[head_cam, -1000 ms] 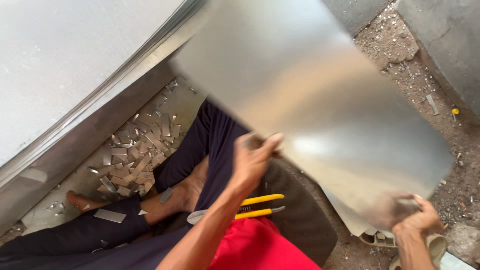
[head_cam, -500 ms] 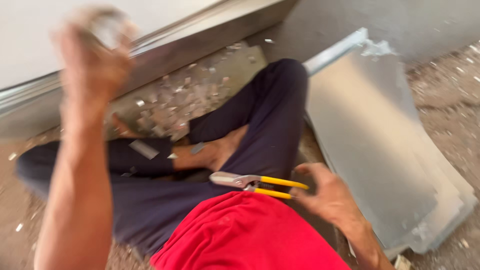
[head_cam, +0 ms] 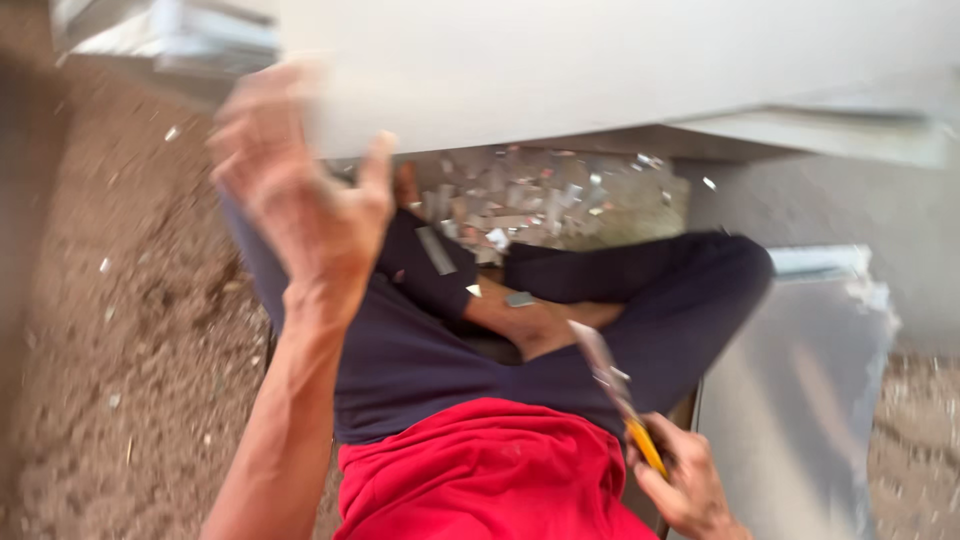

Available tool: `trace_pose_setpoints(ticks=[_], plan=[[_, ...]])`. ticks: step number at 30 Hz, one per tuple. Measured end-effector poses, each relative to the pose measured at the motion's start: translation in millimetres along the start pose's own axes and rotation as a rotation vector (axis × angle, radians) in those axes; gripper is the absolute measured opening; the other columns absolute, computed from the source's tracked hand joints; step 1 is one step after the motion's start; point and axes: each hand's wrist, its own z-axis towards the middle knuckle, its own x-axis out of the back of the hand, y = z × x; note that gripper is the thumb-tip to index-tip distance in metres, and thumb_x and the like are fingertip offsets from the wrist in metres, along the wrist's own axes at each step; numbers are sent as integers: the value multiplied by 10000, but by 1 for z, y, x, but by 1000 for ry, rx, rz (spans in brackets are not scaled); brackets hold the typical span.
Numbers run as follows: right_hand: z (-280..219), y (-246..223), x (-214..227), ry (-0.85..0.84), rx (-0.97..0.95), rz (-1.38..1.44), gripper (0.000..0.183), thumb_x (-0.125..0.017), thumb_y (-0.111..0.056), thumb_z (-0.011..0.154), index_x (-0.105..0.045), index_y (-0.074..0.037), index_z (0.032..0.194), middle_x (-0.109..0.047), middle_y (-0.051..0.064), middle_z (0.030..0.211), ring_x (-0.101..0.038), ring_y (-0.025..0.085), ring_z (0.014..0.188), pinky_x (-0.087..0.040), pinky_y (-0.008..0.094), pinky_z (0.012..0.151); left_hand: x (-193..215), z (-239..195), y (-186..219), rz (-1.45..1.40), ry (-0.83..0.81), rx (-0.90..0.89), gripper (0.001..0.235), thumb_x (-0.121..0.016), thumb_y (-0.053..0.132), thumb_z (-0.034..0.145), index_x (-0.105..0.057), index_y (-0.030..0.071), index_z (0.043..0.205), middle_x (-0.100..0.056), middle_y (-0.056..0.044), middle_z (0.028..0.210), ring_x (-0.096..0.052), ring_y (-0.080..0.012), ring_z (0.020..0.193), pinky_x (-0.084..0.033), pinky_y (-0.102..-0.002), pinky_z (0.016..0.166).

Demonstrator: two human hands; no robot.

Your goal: The person cuts notches into metal sheets using shears by hand.

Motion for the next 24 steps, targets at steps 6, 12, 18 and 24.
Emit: trace_pose_setpoints(ticks=[6,12,18,24], plan=[[60,-34,-37,-23,-312,186,135,-518,3,777,-623,40,854,-644,97,671,-603,217,584,-504,370,552,19,-12,-51,-1109,-116,849,128,-747,73,945,-747,1,1050,-770,-104,927,-742,-159,773,-642,-290,705],[143,-126,-39,-533,-250,-50,725,-520,-219,584,-553,-53,1289,-646,63,1192,-718,239,995,-629,384,779,22,-59,-31,-1242,-157,1141,222,-730,49,941,-746,-21,1151,-782,-73,947,-713,-99,794,-600,-224,732],[222,-167,-43,-859,-123,-156,729,-565,-337,695,-504,-12,1345,-703,161,1146,-691,308,1055,-585,432,882,17,-76,-26,-1441,26,1199,299,-703,2,973,-685,-70,1262,-763,-86,1056,-708,-96,917,-593,-233,857],[278,-202,-35,-980,1,-709,602,-567,-199,695,-617,-65,1280,-720,138,1120,-667,293,1097,-483,390,985,15,-73,-29,-1321,88,1231,394,-736,-33,938,-463,-18,1222,-747,-117,956,-706,-109,894,-587,-232,835]])
